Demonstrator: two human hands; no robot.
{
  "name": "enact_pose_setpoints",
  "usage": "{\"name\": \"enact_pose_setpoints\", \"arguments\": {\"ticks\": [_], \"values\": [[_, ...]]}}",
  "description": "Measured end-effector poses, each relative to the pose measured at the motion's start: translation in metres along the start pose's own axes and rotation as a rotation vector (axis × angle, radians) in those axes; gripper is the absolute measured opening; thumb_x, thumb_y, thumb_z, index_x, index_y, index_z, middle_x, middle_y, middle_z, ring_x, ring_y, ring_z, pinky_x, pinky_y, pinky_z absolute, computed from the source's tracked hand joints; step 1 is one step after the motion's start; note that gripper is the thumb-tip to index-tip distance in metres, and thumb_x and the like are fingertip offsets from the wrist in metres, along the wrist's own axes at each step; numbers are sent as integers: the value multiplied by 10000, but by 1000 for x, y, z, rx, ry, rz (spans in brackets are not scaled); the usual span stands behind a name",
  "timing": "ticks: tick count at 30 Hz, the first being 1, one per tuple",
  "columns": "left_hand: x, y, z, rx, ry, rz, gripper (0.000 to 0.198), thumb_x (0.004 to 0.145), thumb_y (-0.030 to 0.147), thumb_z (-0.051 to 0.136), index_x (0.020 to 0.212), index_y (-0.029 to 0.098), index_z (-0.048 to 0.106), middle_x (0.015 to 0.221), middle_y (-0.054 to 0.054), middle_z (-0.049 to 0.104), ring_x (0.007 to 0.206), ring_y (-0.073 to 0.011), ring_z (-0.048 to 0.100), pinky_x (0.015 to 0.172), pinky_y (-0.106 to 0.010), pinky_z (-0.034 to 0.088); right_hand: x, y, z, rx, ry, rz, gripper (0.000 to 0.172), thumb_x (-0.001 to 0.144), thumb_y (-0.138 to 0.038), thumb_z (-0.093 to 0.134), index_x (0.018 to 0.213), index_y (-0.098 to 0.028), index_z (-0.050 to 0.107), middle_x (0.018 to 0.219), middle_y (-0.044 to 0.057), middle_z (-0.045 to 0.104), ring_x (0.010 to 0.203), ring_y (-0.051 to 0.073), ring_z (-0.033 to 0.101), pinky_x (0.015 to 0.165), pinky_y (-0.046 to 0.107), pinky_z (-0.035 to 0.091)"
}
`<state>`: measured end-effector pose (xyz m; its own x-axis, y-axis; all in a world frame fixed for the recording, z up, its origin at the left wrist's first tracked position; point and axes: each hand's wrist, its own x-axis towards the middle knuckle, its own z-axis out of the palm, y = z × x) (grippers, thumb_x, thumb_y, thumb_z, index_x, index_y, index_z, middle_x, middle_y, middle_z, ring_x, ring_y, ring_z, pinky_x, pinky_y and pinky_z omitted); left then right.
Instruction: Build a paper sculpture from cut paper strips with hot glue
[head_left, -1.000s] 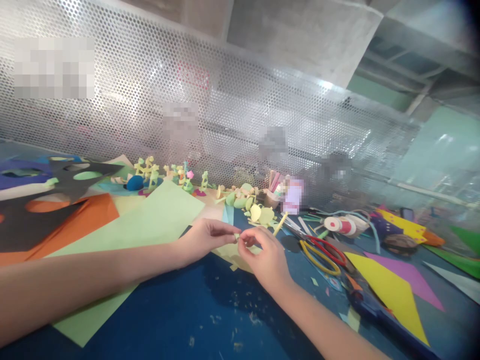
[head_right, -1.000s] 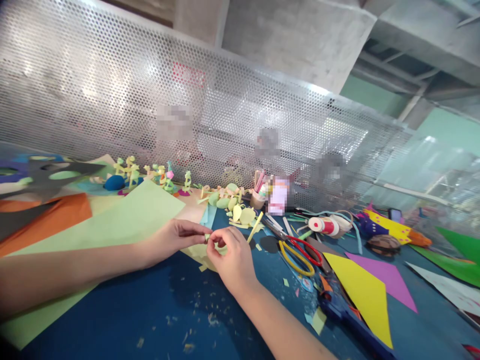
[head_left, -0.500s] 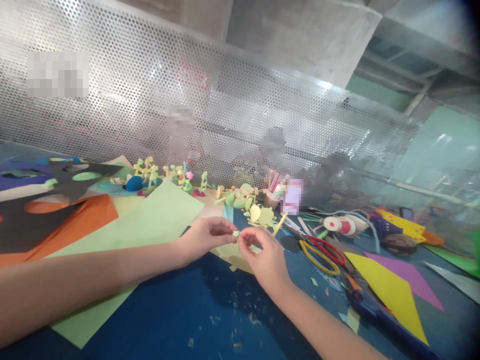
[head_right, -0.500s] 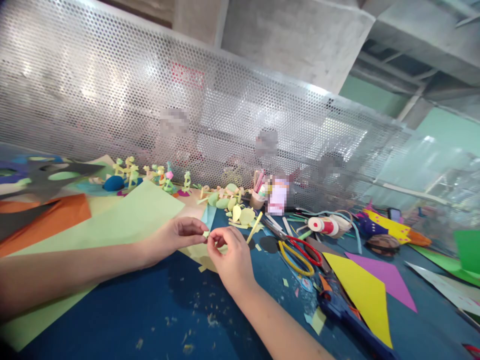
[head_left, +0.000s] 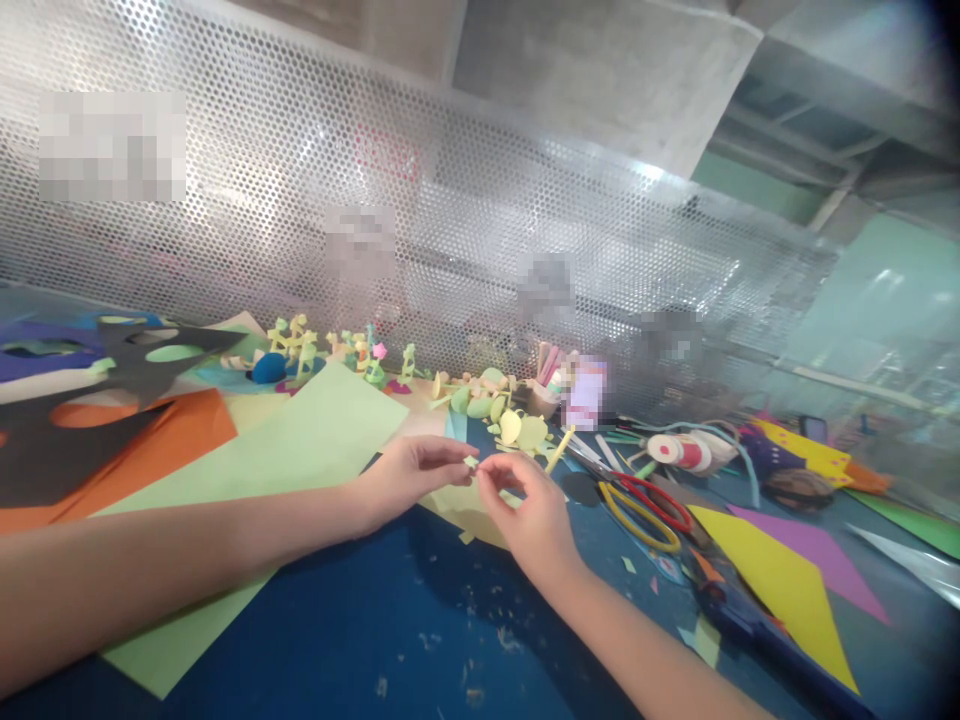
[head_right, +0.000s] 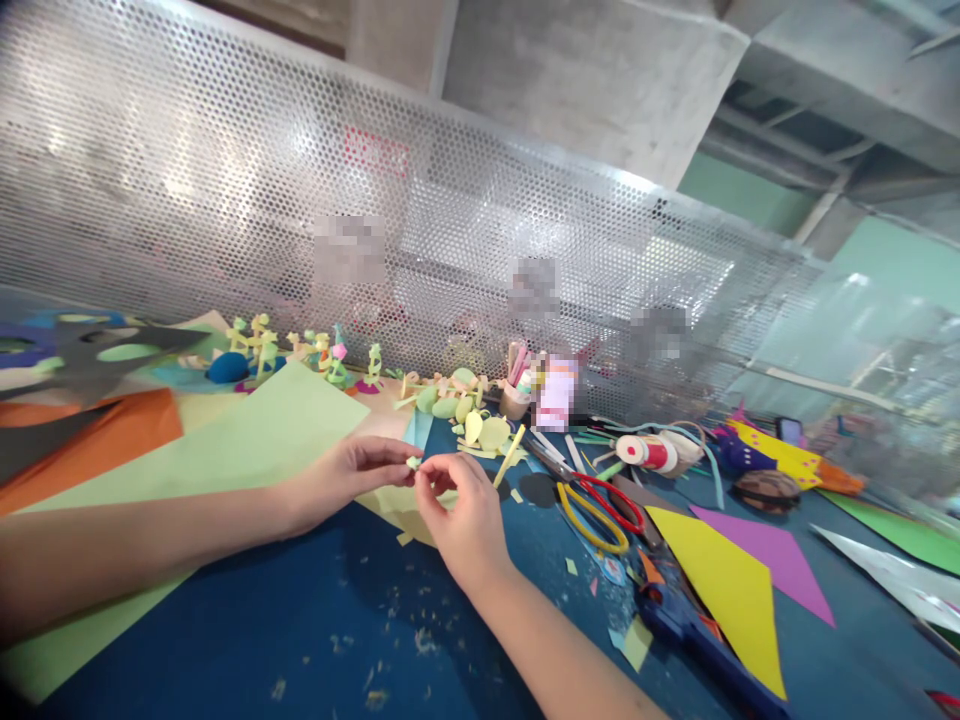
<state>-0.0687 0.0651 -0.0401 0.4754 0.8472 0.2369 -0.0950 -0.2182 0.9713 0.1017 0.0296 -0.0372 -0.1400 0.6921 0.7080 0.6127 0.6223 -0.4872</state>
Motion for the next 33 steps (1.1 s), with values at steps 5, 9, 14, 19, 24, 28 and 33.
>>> {"name": "enact_pose_setpoints", "arguments": {"ticks": [5, 9, 14, 19, 24, 28, 33], "values": [[0, -1, -1, 18, 0, -7, 372, 740, 337, 630, 1075, 176, 600, 995, -70, 676, 917, -199, 625, 894, -360, 433, 2, 1, 0, 20, 23, 27, 85, 809, -223, 508, 829, -207, 589, 777, 18, 617, 690, 140, 588, 666, 256, 501], [-1, 2, 2, 21, 25, 10, 302, 714, 304, 662, 979, 171, 605, 922, -53, 673, 918, -196, 612, 862, -342, 439, 1, 2, 1, 17, 8, 26, 85, 798, -209, 518, 833, -203, 596, 776, 20, 616, 676, 139, 590, 668, 259, 506], [-3, 6, 3, 27, 8, 14, 252, 717, 308, 660, 919, 165, 612, 902, -44, 663, 906, -187, 606, 853, -331, 434, 1, 1, 1, 20, 5, 28, 74, 794, -196, 526, 822, -202, 594, 769, 19, 613, 666, 138, 588, 663, 259, 506], [-2, 5, 3, 25, 12, 3, 246, 709, 297, 667, 906, 156, 621, 891, -46, 673, 895, -186, 612, 856, -334, 435, 1, 1, 1, 7, 9, 30, 55, 781, -187, 536, 797, -199, 588, 751, 15, 615, 658, 136, 587, 660, 254, 502], [-1, 3, 2, 22, 11, -13, 242, 699, 294, 677, 889, 152, 633, 882, -45, 680, 884, -178, 615, 854, -325, 438, 1, 1, 1, -17, -4, 34, 76, 755, -164, 546, 792, -197, 604, 728, 6, 615, 646, 132, 586, 661, 253, 504], [-1, 3, 2, 1, 15, -14, 239, 706, 292, 669, 892, 146, 638, 880, -41, 676, 871, -169, 618, 848, -314, 442, 0, 1, 1, 7, 8, 26, 90, 748, -160, 545, 797, -196, 612, 751, 10, 630, 658, 131, 603, 667, 245, 516], [-1, 3, 2, 21, -2, -11, 236, 710, 293, 663, 898, 152, 638, 865, -38, 680, 852, -166, 621, 816, -301, 454, 1, 0, 2, 8, 19, 24, 74, 748, -158, 540, 764, -200, 599, 738, 10, 628, 651, 134, 600, 648, 245, 522]]}}
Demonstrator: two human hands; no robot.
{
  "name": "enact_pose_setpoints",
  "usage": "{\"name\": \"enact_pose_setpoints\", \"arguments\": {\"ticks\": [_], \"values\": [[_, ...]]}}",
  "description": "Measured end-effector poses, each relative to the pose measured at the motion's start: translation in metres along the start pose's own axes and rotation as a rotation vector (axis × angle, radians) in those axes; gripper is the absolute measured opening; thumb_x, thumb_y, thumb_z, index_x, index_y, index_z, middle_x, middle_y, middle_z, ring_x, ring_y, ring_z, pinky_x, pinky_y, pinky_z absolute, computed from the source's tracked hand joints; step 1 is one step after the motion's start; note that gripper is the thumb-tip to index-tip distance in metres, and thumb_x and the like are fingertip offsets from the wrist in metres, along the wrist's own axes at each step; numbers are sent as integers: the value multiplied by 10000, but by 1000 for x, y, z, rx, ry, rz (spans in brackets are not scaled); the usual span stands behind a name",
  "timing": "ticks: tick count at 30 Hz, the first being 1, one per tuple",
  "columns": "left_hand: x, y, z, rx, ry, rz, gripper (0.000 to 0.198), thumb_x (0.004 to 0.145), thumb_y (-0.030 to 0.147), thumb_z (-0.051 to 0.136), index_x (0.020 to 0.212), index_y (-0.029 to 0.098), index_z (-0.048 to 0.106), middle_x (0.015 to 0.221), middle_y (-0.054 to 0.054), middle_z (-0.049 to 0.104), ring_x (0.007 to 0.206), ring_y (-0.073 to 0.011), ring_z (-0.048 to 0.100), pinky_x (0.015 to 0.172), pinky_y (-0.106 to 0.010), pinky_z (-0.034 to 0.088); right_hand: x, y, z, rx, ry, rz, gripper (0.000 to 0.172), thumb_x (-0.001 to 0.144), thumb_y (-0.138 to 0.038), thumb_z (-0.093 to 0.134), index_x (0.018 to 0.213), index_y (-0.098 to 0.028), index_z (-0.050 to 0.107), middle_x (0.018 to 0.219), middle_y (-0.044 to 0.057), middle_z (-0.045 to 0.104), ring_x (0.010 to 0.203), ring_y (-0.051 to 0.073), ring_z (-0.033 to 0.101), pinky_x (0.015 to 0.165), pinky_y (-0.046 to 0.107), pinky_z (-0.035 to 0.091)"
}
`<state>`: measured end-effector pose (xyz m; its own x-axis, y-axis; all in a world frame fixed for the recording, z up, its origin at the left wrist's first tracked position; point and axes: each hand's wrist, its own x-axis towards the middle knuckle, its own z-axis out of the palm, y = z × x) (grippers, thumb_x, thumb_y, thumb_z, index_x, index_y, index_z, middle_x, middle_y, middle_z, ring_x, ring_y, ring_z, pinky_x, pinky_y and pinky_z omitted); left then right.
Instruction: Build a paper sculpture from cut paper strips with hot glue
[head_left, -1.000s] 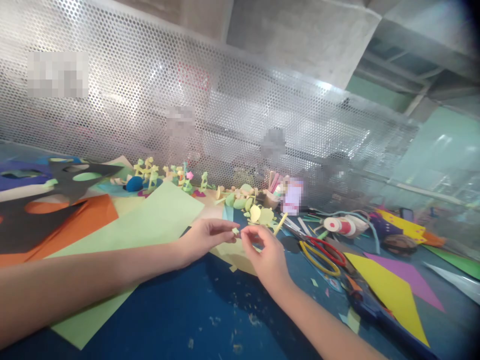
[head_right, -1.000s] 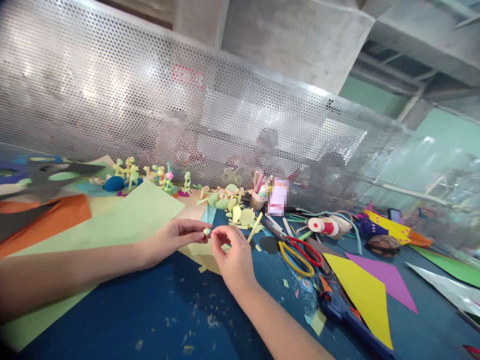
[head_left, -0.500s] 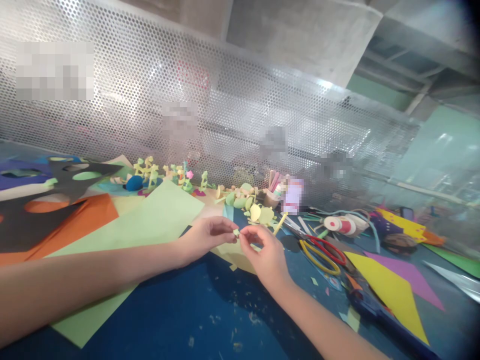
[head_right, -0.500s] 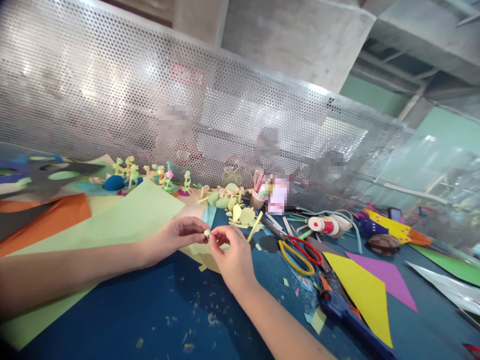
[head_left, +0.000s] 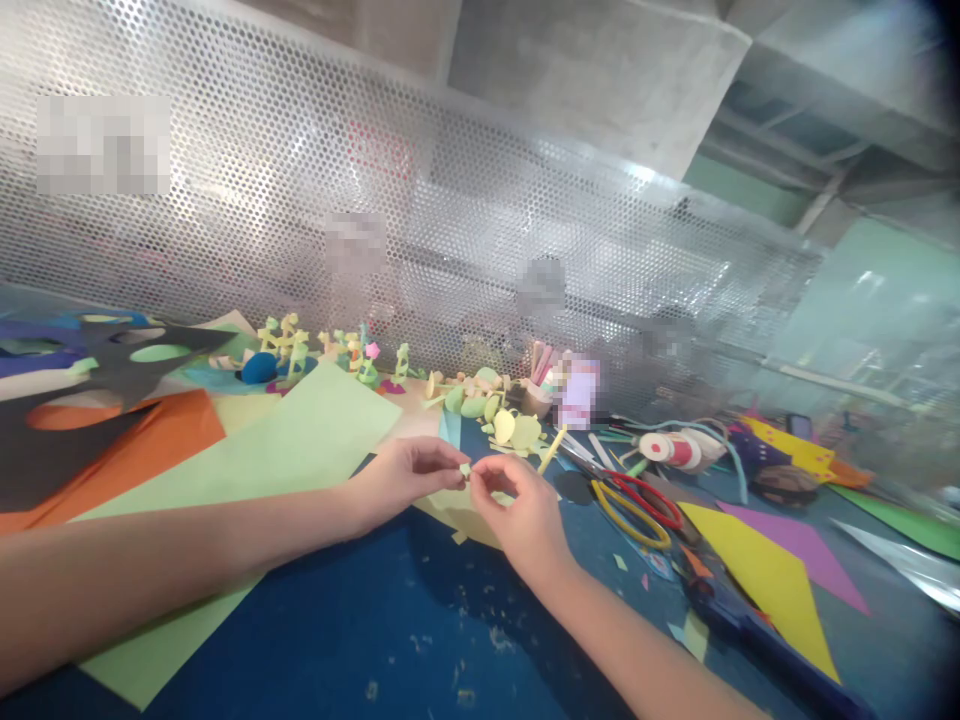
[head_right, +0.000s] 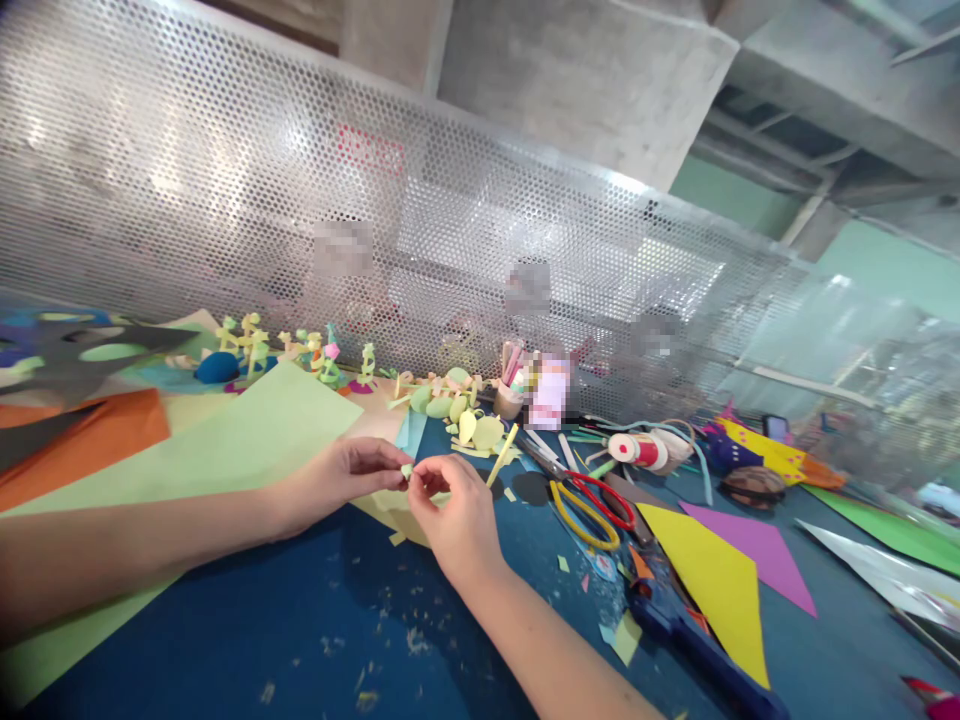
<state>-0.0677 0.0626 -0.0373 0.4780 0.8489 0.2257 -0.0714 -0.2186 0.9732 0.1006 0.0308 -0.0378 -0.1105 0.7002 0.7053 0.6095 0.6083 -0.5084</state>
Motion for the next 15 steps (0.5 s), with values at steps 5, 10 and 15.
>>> {"name": "enact_pose_setpoints", "arguments": {"ticks": [5, 10, 15], "values": [[1, -2, -1, 34, 18, 13, 221, 706, 307, 659, 873, 162, 649, 863, -34, 684, 860, -182, 626, 831, -321, 450, 1, -1, 0, 9, -7, -5, 70, 747, -162, 529, 766, -197, 586, 735, 15, 621, 636, 130, 591, 639, 244, 517], [1, 0, 0, 41, 22, 7, 214, 703, 294, 659, 873, 165, 649, 855, -30, 690, 847, -178, 628, 813, -310, 458, 0, 0, 0, 3, -15, -10, 69, 742, -152, 530, 755, -197, 581, 720, 9, 615, 614, 125, 585, 631, 238, 506], [0, -1, -1, 55, -14, 14, 210, 711, 289, 654, 877, 161, 651, 863, -39, 695, 843, -176, 631, 803, -300, 465, 1, -2, -1, -29, -34, -17, 87, 725, -117, 528, 724, -197, 562, 694, 3, 587, 620, 128, 565, 626, 239, 485]]}}
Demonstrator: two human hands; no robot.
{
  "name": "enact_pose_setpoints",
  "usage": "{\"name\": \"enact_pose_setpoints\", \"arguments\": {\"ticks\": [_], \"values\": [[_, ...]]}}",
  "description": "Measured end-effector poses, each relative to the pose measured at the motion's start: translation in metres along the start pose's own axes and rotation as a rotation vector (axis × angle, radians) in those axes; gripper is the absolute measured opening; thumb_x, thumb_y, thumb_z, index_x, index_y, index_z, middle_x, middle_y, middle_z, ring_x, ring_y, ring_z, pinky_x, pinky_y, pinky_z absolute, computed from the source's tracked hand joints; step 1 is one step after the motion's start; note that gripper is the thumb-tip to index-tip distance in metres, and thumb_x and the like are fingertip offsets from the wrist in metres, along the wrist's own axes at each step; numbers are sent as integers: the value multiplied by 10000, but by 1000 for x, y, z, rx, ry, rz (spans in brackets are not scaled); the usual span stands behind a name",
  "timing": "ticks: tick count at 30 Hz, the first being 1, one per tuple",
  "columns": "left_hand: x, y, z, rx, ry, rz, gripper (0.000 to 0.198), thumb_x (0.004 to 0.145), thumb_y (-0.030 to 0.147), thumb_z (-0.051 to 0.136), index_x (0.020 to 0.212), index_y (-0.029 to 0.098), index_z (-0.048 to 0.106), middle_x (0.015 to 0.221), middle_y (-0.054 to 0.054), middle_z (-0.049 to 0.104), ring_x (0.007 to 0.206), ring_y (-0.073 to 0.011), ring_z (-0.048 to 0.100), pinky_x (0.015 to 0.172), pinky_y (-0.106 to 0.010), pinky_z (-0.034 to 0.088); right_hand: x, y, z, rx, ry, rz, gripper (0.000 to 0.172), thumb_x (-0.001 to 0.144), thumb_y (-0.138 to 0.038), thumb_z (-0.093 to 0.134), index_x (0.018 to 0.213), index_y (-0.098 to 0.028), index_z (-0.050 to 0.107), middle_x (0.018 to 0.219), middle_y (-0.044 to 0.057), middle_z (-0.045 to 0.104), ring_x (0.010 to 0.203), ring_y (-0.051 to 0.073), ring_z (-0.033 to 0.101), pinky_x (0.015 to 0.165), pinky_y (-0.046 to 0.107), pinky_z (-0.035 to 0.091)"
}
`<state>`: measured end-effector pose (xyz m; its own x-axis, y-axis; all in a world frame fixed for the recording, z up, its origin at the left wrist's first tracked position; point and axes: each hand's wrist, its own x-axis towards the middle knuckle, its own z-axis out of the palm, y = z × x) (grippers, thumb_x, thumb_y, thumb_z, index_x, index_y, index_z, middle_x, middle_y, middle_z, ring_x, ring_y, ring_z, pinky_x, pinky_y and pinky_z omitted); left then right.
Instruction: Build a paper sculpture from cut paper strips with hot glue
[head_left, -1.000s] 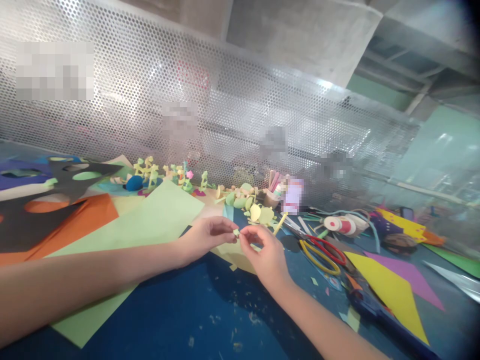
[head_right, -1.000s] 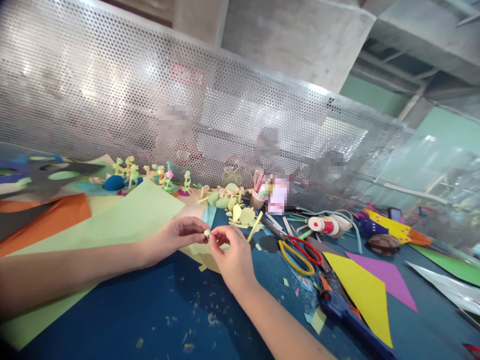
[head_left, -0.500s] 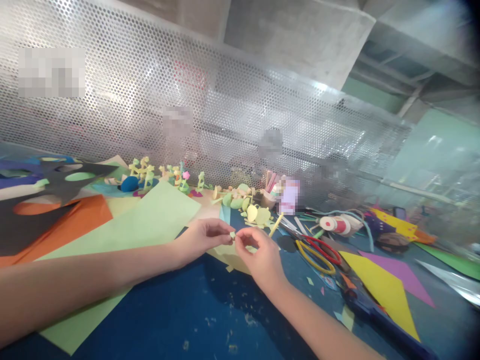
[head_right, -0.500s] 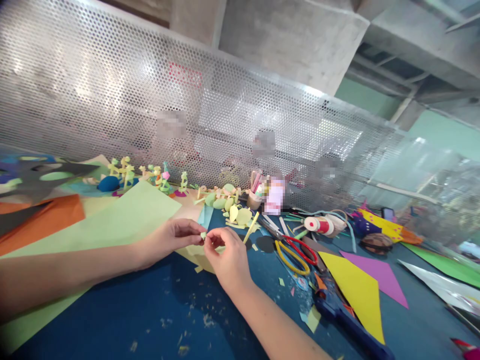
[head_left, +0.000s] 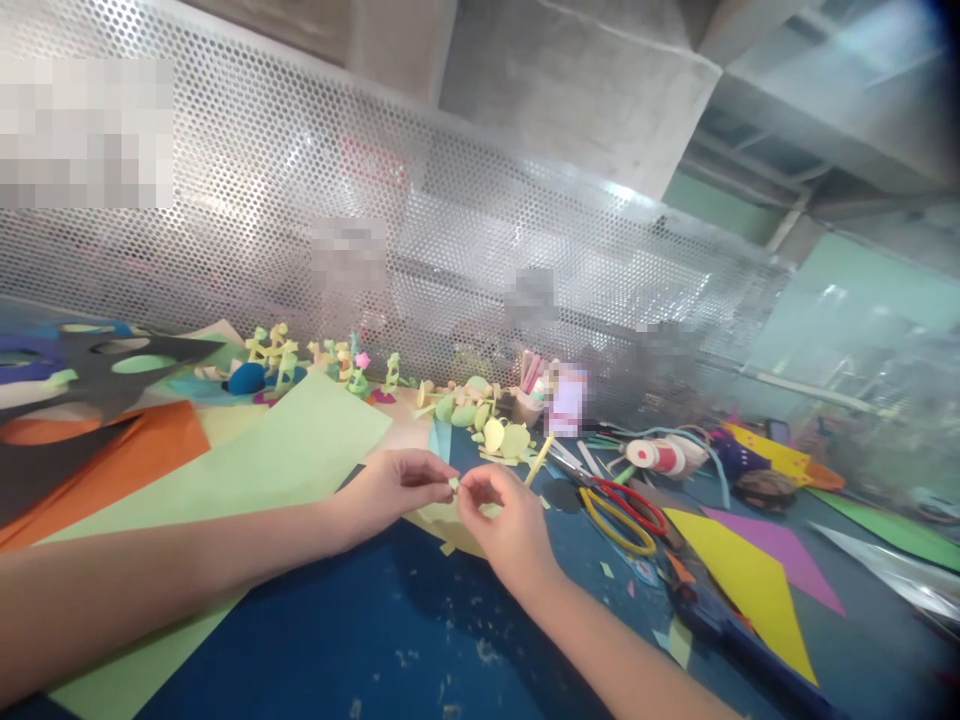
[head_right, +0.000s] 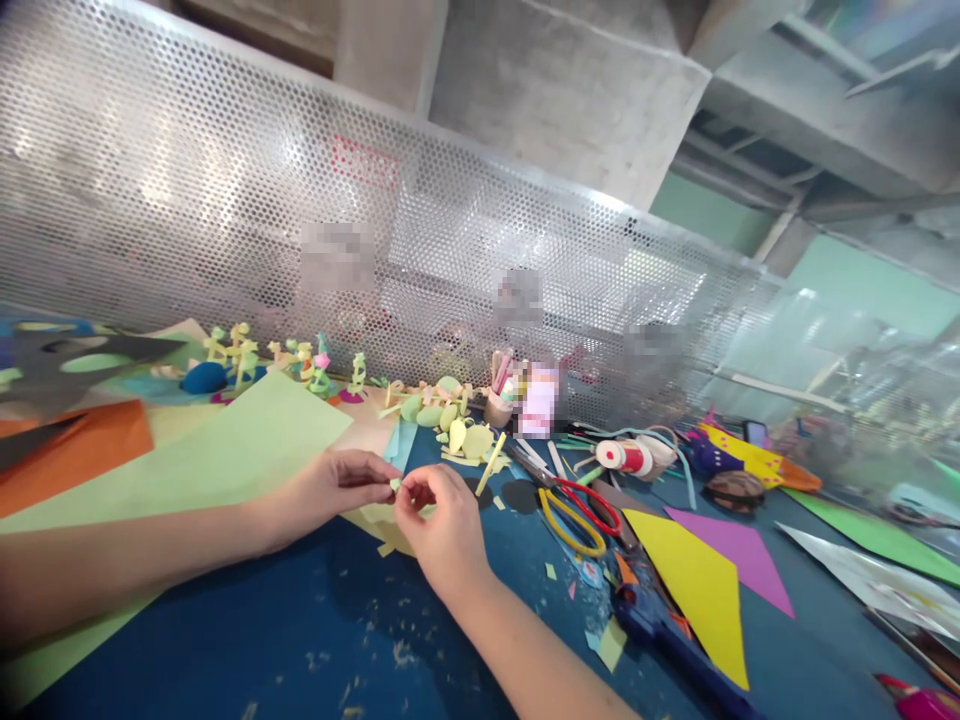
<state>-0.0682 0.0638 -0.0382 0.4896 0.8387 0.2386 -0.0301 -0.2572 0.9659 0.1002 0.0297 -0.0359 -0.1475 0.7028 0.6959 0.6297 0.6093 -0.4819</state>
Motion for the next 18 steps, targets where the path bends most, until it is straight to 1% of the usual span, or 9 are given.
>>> {"name": "enact_pose_setpoints", "arguments": {"ticks": [5, 8, 11, 14, 18], "values": [[-2, 0, 0, 23, -20, 18, 223, 723, 304, 642, 896, 165, 655, 884, -49, 694, 852, -183, 632, 808, -312, 471, 0, -1, -2, -21, -26, -31, 113, 712, -93, 513, 715, -201, 547, 692, 1, 567, 632, 133, 548, 621, 245, 472], [-2, 2, 1, 12, -35, 13, 262, 713, 320, 652, 926, 167, 648, 900, -53, 688, 869, -187, 628, 818, -319, 468, 0, 0, -2, -4, -22, -26, 100, 723, -105, 518, 720, -200, 550, 697, 2, 563, 638, 137, 548, 629, 250, 477], [-2, 4, 2, -9, 6, 6, 287, 689, 320, 676, 926, 162, 639, 886, -50, 684, 864, -185, 626, 829, -327, 463, 0, 1, -1, 35, -4, -15, 75, 763, -153, 519, 756, -203, 575, 725, 11, 584, 652, 141, 560, 645, 256, 491], [-1, 4, 2, -25, 53, 18, 257, 686, 311, 680, 887, 154, 640, 869, -41, 681, 850, -177, 626, 843, -331, 457, 0, 3, 0, 68, 2, -14, 85, 792, -191, 514, 798, -206, 597, 763, 21, 605, 668, 138, 577, 653, 250, 504], [-2, 6, 3, -57, 48, 6, 250, 694, 308, 677, 885, 152, 637, 901, -47, 684, 889, -188, 624, 864, -339, 446, 0, 3, 1, 74, 12, -7, 89, 779, -183, 523, 816, -203, 602, 765, 18, 610, 663, 134, 582, 651, 248, 510]]}}
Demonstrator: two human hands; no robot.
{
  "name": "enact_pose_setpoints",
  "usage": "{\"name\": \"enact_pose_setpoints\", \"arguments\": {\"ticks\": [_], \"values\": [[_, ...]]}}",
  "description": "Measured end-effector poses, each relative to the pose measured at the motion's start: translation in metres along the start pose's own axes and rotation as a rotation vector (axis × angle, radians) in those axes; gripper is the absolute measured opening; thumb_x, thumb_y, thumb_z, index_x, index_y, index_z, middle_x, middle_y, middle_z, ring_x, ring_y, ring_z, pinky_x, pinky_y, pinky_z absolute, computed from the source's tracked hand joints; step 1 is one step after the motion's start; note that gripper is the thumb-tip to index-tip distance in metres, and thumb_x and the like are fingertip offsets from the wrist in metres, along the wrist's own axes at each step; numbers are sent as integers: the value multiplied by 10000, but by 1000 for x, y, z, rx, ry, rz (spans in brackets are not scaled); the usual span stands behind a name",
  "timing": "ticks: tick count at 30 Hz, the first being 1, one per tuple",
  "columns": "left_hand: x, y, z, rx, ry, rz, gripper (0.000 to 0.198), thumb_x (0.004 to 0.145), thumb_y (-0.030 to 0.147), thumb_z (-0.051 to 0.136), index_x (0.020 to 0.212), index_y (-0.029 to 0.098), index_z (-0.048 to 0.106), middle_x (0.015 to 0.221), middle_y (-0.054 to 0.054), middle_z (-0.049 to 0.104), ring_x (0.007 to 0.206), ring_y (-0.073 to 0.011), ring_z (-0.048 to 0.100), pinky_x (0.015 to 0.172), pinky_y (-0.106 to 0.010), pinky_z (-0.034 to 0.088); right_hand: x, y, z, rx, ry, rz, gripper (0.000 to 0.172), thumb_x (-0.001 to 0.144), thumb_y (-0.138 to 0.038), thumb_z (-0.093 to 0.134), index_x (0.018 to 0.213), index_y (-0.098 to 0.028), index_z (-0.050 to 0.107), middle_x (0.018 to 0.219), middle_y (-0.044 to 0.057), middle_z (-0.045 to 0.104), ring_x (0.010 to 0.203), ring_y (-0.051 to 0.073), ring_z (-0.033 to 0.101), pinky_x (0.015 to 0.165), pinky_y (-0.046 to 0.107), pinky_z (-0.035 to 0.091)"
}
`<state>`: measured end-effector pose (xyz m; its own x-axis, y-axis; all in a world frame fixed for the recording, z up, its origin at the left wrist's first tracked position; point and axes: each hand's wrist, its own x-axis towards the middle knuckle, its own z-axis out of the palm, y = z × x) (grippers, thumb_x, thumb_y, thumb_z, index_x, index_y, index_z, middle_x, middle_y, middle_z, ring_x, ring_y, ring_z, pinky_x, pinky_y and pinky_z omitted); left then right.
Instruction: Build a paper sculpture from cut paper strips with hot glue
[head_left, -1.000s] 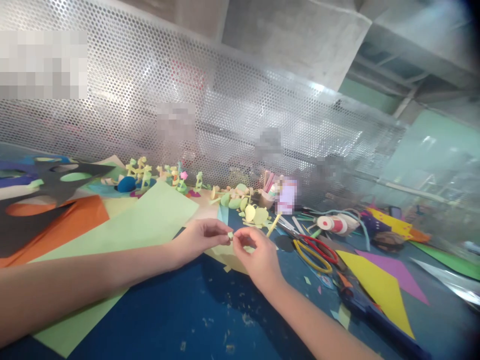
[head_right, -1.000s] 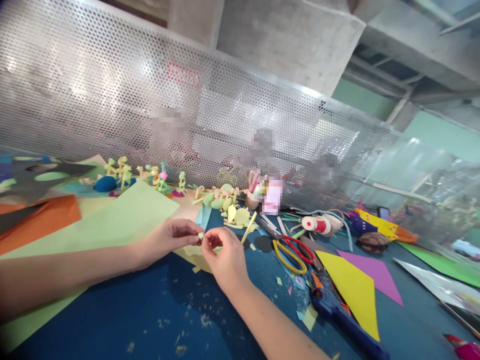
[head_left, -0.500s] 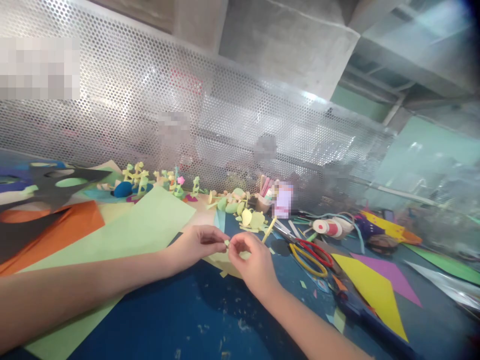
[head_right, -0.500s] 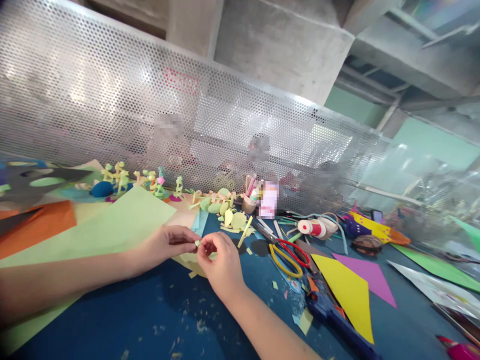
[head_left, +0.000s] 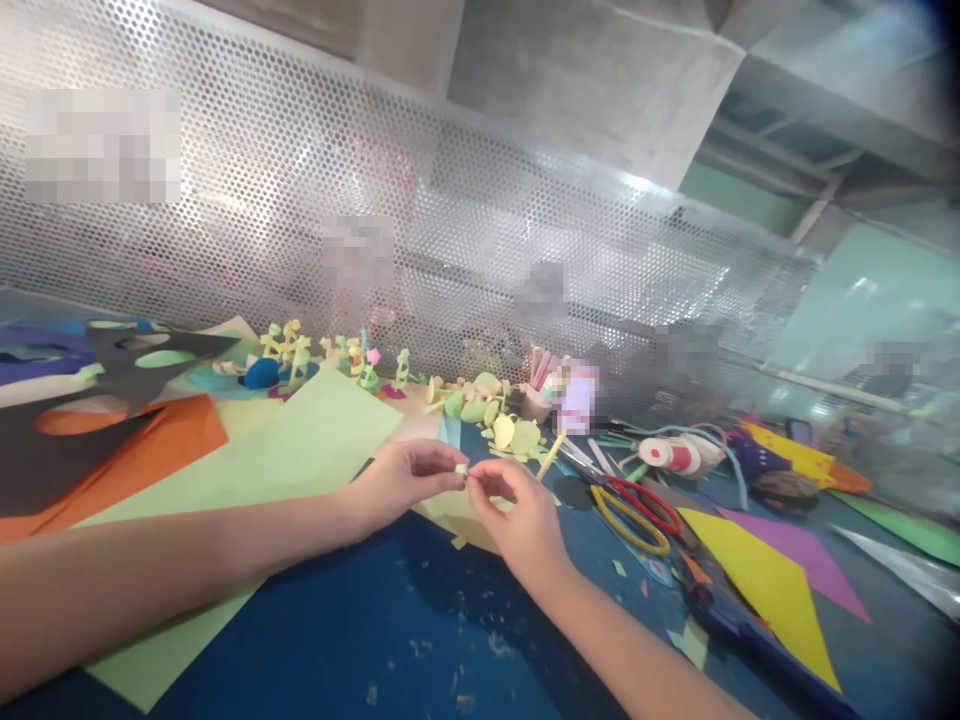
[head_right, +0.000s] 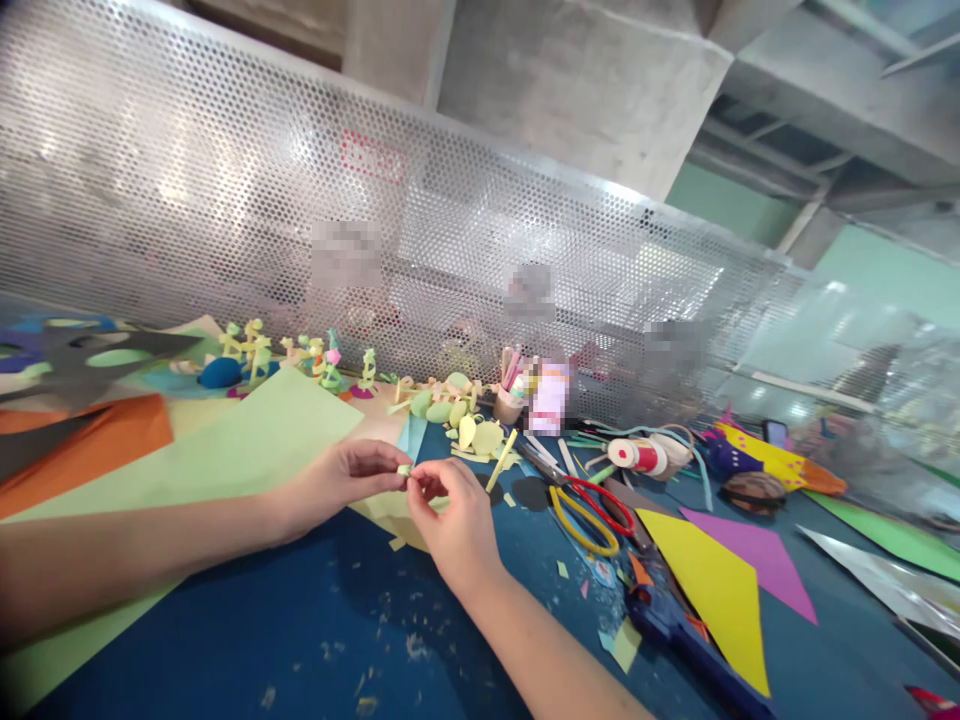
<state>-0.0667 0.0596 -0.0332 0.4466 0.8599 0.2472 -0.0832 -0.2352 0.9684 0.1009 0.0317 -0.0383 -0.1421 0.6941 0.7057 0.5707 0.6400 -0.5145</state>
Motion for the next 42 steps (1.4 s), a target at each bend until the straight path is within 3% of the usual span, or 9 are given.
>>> {"name": "enact_pose_setpoints", "arguments": {"ticks": [9, 19, 32, 42], "values": [[1, -5, -1, -18, -26, -34, 244, 680, 295, 697, 873, 160, 631, 862, -35, 698, 864, -173, 635, 837, -315, 461, 0, -1, -1, -12, -18, -5, 69, 761, -147, 522, 771, -192, 573, 730, 6, 576, 641, 122, 564, 655, 236, 487], [1, -5, -2, 38, -79, -59, 223, 673, 293, 692, 839, 151, 649, 809, -29, 689, 784, -158, 630, 742, -270, 477, -1, -4, -1, -176, -34, -70, 119, 666, -68, 532, 682, -184, 521, 671, -10, 533, 631, 128, 527, 620, 238, 432], [4, -8, -4, 22, -65, -54, 251, 691, 333, 672, 868, 155, 652, 814, -28, 679, 779, -154, 610, 734, -262, 449, 1, 1, 2, -41, -52, 27, 59, 732, -139, 529, 756, -184, 559, 730, 11, 581, 659, 129, 567, 642, 222, 480], [2, -1, -3, 19, -110, -71, 249, 735, 366, 624, 870, 163, 674, 826, -34, 700, 783, -156, 615, 746, -256, 454, 3, -2, 2, -122, -79, 2, 102, 683, -86, 520, 689, -188, 518, 672, -6, 538, 625, 131, 536, 616, 239, 450]]}}
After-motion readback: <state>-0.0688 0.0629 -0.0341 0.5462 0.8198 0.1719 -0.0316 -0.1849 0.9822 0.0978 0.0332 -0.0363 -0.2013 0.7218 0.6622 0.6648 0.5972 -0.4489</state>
